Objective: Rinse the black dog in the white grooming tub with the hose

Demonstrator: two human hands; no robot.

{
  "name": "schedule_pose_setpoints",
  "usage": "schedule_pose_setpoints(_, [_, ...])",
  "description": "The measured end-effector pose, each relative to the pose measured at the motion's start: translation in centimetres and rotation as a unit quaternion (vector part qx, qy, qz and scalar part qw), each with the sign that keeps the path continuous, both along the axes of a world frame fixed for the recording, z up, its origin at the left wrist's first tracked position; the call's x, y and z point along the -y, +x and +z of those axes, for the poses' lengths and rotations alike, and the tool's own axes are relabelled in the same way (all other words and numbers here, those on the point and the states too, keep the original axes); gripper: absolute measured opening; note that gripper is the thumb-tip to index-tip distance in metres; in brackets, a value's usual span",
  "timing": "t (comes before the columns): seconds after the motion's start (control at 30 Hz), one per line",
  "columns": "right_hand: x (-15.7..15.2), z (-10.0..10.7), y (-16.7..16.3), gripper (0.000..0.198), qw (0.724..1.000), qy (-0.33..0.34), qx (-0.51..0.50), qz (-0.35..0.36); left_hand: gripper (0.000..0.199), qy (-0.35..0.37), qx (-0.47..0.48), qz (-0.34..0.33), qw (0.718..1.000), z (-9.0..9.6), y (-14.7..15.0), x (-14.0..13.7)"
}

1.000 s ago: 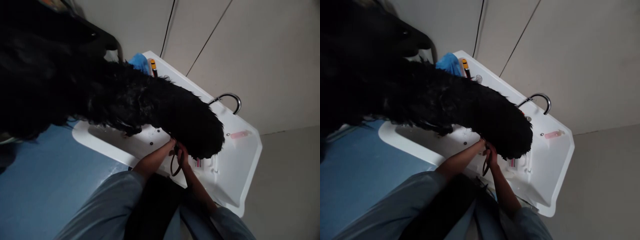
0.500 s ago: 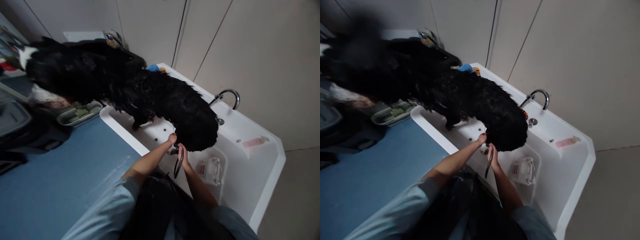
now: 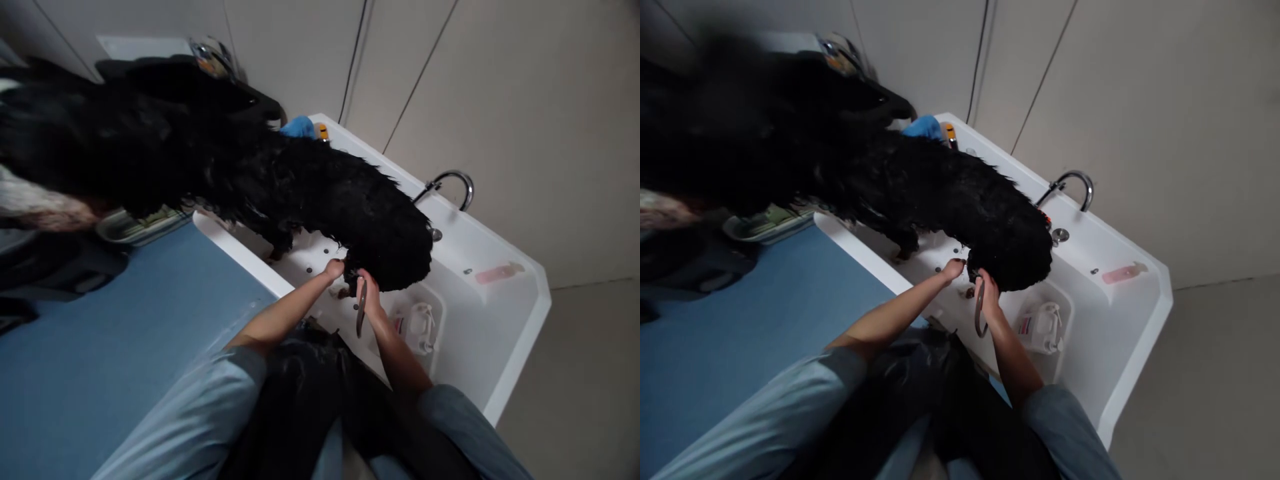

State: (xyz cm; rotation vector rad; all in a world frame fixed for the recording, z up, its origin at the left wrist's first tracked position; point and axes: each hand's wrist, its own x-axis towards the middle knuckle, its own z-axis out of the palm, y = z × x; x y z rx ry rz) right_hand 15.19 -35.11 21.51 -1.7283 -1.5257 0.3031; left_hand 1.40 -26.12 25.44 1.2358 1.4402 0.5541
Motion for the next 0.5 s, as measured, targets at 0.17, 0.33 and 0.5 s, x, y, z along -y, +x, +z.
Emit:
schedule_pose_setpoints(0.17, [-3.8,2.7,0.3,0.051,0.992,0.053,0.110,0.039,0.026,0.044,-0.050,0.031,0.997,1.9,-4.2,-3.5])
schedule_pose_setpoints(0.33, [-5.9,0.1,-0.8,0.052,0.973,-0.069,0.207,0.074,0.032,0.303,-0.234,-0.044,0.923,11.7,-13.6,-5.1])
schedule_pose_setpoints(0.5, [-8.4,-1.7,-1.3,0.051,0.934,-0.166,0.298,0.107,0.063,0.455,-0.350,0.077,0.815,20.7,-22.1,-9.0])
